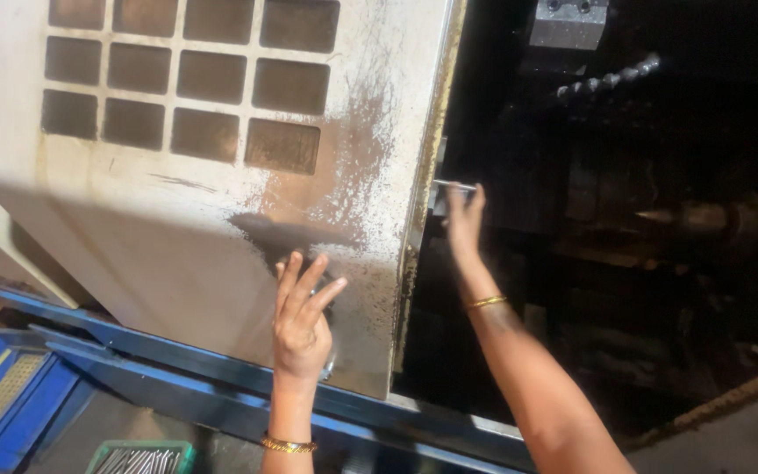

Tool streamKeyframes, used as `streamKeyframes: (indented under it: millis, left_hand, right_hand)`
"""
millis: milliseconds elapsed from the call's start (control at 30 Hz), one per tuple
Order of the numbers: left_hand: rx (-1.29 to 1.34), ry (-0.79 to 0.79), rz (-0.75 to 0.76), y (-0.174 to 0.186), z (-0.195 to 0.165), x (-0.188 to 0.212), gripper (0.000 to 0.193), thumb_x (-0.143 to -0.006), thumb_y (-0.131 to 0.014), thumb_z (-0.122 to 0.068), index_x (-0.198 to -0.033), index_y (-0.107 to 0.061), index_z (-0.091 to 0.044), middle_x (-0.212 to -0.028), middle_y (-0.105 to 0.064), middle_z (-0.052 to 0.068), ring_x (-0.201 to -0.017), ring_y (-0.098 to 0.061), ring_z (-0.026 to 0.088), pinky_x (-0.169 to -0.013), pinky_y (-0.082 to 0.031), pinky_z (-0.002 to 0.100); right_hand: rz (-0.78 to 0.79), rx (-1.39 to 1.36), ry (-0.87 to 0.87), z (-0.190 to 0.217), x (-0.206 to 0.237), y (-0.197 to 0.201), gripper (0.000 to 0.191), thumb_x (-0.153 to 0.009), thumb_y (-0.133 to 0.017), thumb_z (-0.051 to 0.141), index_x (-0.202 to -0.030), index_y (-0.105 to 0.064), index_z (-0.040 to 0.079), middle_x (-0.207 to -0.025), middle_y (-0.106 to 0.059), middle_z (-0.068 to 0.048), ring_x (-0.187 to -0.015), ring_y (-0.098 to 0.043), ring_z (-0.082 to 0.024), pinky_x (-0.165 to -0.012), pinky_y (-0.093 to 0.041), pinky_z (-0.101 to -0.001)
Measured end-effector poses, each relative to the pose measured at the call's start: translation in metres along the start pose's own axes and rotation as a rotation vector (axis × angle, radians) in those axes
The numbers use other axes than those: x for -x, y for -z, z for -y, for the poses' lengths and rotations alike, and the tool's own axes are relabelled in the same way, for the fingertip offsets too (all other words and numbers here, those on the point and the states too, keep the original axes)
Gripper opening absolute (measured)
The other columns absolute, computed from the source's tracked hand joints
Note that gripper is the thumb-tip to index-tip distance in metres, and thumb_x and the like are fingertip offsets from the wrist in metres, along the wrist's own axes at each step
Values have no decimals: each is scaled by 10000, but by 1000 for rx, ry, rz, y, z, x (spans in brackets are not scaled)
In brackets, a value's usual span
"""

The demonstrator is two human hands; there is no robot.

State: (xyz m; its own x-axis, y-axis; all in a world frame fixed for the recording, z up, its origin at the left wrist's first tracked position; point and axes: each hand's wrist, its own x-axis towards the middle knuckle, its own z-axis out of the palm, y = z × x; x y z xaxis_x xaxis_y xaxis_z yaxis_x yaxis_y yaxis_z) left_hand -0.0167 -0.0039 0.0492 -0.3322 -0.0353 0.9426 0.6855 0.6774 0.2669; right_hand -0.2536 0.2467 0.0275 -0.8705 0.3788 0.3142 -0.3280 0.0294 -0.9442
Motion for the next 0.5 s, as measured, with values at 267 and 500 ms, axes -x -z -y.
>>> streamKeyframes:
  millis: [267, 500]
  left_hand:
    - [-13, 2, -2, -1, -1, 0, 517, -834, -551, 197, -1173, -746, -141, -1451, -617, 76, -1484, -447, 336, -1281, -312, 542]
    - [1, -6, -28, -2, -2, -2, 515, -833, -544, 201, -1167, -741, -137, -1444, -621, 68, -1492, -453, 321, -1287, -321, 536]
  right_hand:
    - [117, 96, 92, 0, -4, -24, 1035, -978, -748, 232, -1631, 41, 83, -1680, -4, -327, -1557, -102, -383, -1234, -165, -413]
    - [85, -77, 104, -7, -6, -27, 1026, -909, -727, 149, -1654, -22, 114, -1666, -135, -306, -1544, -236, -346, -1227, -282, -380]
